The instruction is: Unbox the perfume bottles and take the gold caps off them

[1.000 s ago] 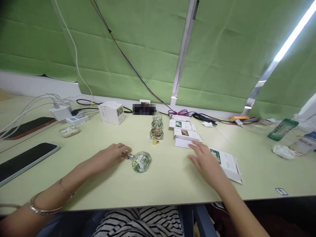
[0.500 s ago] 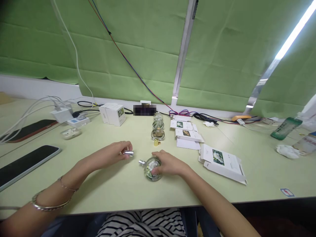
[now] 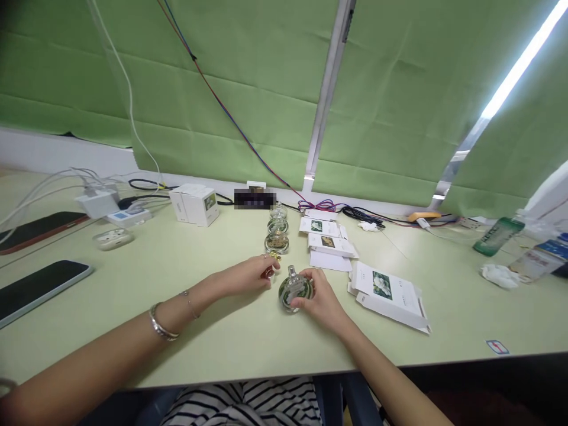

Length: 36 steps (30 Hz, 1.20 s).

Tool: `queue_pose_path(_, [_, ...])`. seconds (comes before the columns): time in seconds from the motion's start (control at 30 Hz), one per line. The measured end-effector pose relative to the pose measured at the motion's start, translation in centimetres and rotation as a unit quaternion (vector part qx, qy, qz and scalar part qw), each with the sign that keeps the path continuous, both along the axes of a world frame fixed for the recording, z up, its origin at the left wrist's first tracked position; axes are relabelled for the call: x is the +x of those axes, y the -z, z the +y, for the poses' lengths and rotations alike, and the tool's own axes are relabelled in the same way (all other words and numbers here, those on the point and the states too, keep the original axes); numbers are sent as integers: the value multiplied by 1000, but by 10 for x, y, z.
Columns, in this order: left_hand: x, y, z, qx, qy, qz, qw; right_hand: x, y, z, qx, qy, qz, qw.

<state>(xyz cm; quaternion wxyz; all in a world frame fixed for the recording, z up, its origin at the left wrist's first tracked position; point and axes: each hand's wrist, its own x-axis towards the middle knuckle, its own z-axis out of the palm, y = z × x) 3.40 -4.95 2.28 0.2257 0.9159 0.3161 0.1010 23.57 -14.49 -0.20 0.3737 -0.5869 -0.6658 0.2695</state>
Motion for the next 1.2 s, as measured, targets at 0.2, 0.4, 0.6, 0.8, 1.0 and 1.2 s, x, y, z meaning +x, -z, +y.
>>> queue_pose_path(0.2, [-2,-15,-26,31,39,-29,998,-5,-3,0,39,-8,-70,997])
queue_pose_path(0.4, [12,-8,-39,67,-5,-47,997,-7,-48,-4,119,-33,-138,983])
queue_pose_path(0.6, [14,-11,-43,111,-12,-78,991,-15,-61,-4,174,-47,-204,962])
queue_pose_path(0.8, [6,-47,-64,118,27,-83,989,2,-122,-33,379,116,-133,908])
queue_pose_path(1.0, [-22,-66,-74,89,-57,-155,982,23,-160,-40,382,175,-122,899])
queue_pose_path(1.2, [-43,-64,-34,95,-173,-104,975,2,-59,11,75,35,-144,986])
